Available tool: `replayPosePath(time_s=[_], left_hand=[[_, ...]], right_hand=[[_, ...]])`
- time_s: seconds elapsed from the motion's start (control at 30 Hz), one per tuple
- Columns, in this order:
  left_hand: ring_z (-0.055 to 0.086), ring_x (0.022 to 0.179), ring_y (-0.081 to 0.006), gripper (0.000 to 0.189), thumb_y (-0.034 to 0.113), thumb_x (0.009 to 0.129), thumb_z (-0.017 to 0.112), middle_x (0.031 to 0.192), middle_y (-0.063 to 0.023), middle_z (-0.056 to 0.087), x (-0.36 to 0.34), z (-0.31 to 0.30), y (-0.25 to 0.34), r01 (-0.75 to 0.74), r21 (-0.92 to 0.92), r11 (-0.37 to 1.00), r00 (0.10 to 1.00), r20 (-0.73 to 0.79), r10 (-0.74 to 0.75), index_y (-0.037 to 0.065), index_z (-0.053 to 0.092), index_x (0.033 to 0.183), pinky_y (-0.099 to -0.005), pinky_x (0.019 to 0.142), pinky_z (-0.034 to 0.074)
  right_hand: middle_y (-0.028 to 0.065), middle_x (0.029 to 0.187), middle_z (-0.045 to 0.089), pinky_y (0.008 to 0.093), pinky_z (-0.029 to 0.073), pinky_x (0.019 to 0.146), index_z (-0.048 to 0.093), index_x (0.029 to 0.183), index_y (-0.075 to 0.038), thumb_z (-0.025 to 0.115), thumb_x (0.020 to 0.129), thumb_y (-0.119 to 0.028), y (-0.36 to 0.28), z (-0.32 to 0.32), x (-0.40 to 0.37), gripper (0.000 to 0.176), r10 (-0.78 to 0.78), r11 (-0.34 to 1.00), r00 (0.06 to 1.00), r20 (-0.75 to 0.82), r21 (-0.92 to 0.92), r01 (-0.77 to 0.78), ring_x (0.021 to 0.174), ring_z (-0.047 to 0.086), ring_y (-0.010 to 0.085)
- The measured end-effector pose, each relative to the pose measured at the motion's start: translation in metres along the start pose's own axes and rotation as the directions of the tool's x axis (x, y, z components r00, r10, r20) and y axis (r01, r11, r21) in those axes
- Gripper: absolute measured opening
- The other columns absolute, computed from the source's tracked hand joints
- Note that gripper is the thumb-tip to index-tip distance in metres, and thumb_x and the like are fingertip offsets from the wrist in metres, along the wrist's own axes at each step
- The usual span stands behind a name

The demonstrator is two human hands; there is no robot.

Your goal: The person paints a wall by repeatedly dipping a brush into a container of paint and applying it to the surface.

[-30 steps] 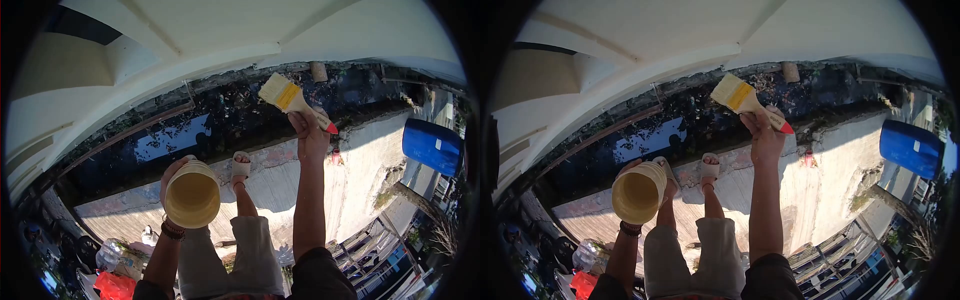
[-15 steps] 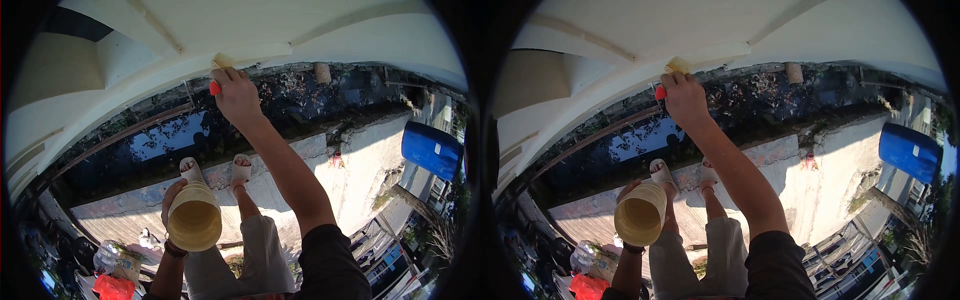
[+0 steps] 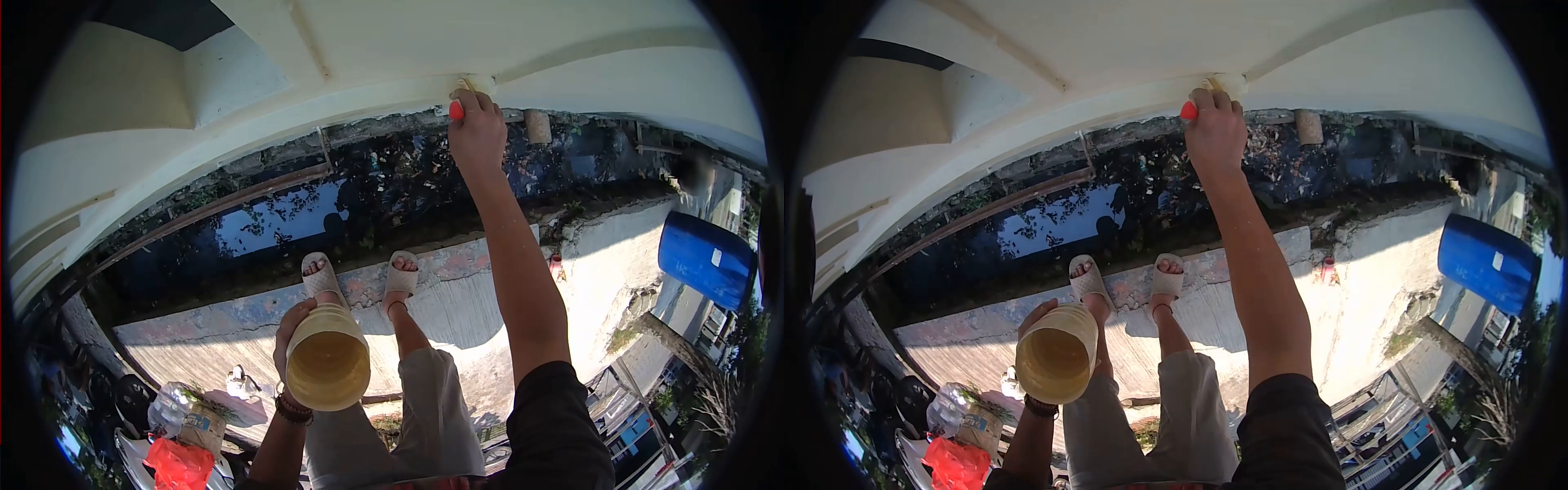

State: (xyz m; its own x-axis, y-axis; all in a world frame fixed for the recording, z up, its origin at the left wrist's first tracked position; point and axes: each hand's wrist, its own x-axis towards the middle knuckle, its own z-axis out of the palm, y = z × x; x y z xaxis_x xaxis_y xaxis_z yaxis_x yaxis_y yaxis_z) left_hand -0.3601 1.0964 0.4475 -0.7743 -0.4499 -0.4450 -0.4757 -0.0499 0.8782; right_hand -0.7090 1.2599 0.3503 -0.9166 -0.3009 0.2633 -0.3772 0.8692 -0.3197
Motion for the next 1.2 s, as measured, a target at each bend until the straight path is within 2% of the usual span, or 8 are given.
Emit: replayPosePath(time_s=[0.2, 0.3, 0.37, 0.4, 0.53, 0.77, 0.97, 1.2], left_hand=[[0.057, 0.112, -0.0210, 0.097, 0.024, 0.053, 0.092, 0.124, -0.0118, 0.054, -0.008, -0.009, 0.016, 0.132, 0.057, 0.990, 0.991, 0.019, -0.133, 0.002, 0.042, 0.133, -0.0325, 0.097, 0.048], [0.058, 0.109, -0.0242, 0.029, 0.012, 0.096, 0.048, 0.127, -0.0166, 0.053, -0.013, -0.013, 0.007, 0.007, -0.415, 0.910, 1.000, -0.021, -0.017, -0.001, 0.054, 0.121, -0.0394, 0.090, 0.055], [0.061, 0.103, -0.0209, 0.097, 0.018, 0.050, 0.093, 0.116, -0.0121, 0.059, -0.012, -0.019, 0.003, 0.294, -0.429, 0.854, 0.929, -0.081, -0.361, 0.000, 0.043, 0.132, -0.0323, 0.090, 0.053], [0.062, 0.100, -0.0204, 0.096, 0.016, 0.050, 0.092, 0.117, -0.0124, 0.058, -0.014, -0.025, 0.007, -0.015, -0.056, 0.998, 0.999, -0.047, 0.012, 0.000, 0.043, 0.132, -0.0315, 0.086, 0.055], [0.061, 0.101, -0.0202, 0.097, 0.017, 0.051, 0.092, 0.116, -0.0115, 0.058, -0.015, -0.045, 0.061, 0.180, -0.004, 0.984, 0.983, -0.039, -0.180, 0.000, 0.042, 0.133, -0.0323, 0.088, 0.054], [0.057, 0.109, -0.0201, 0.101, 0.022, 0.052, 0.093, 0.121, -0.0097, 0.055, -0.011, -0.136, 0.036, -0.050, 0.173, 0.984, 0.998, 0.053, 0.041, 0.002, 0.040, 0.136, -0.0323, 0.095, 0.049], [0.057, 0.109, -0.0203, 0.099, 0.023, 0.051, 0.093, 0.120, -0.0105, 0.055, -0.018, -0.191, -0.001, -0.009, 0.026, 1.000, 1.000, -0.012, 0.010, 0.001, 0.042, 0.134, -0.0328, 0.095, 0.048], [0.056, 0.110, -0.0214, 0.101, 0.029, 0.049, 0.094, 0.120, -0.0105, 0.055, -0.028, -0.221, -0.024, 0.063, -0.086, 0.994, 0.998, -0.006, -0.063, 0.001, 0.045, 0.132, -0.0336, 0.097, 0.047]], right_hand=[[0.0135, 0.096, 0.064, 0.0451, 0.052, 0.077, 0.061, 0.100, -0.010, 0.064, 0.072, -0.001, -0.029, -0.024, -0.003, 0.030, 0.046, 0.971, 0.998, -0.048, 0.238, -0.033, 0.089, 0.062, 0.0353], [0.0128, 0.094, 0.064, 0.0451, 0.053, 0.072, 0.061, 0.100, -0.009, 0.065, 0.072, -0.001, -0.008, 0.004, 0.005, 0.030, 0.096, 0.993, 0.980, -0.175, 0.079, -0.084, 0.085, 0.062, 0.0362], [0.0130, 0.091, 0.061, 0.0440, 0.054, 0.067, 0.060, 0.096, -0.009, 0.067, 0.070, -0.001, -0.063, 0.028, -0.007, 0.029, -0.057, 0.998, 0.996, -0.064, -0.010, 0.056, 0.082, 0.061, 0.0369], [0.0120, 0.091, 0.061, 0.0436, 0.053, 0.069, 0.059, 0.097, -0.011, 0.063, 0.070, -0.001, -0.097, 0.043, -0.020, 0.029, -0.139, 0.989, 0.990, 0.000, 0.050, 0.139, 0.082, 0.061, 0.0345], [0.0138, 0.088, 0.062, 0.0414, 0.054, 0.068, 0.059, 0.095, -0.008, 0.064, 0.072, -0.002, -0.215, 0.072, -0.048, 0.025, -0.343, 0.903, 0.938, 0.043, 0.291, 0.317, 0.079, 0.063, 0.0341], [0.0045, 0.073, 0.064, 0.0263, 0.048, 0.059, 0.063, 0.097, 0.000, 0.066, 0.084, -0.005, -0.124, 0.054, -0.022, 0.014, 0.474, 0.266, 0.858, 0.199, 0.896, -0.355, 0.066, 0.060, 0.0114], [0.0117, 0.092, 0.067, 0.0419, 0.052, 0.072, 0.064, 0.099, -0.008, 0.062, 0.075, 0.000, -0.122, 0.037, -0.021, 0.026, 0.072, 0.997, 0.962, -0.262, 0.026, -0.067, 0.079, 0.064, 0.0307], [0.0118, 0.100, 0.065, 0.0402, 0.055, 0.070, 0.062, 0.101, -0.011, 0.068, 0.075, -0.004, -0.272, 0.073, -0.066, 0.028, -0.345, 0.902, 0.938, 0.023, 0.283, 0.325, 0.081, 0.065, 0.0291]])
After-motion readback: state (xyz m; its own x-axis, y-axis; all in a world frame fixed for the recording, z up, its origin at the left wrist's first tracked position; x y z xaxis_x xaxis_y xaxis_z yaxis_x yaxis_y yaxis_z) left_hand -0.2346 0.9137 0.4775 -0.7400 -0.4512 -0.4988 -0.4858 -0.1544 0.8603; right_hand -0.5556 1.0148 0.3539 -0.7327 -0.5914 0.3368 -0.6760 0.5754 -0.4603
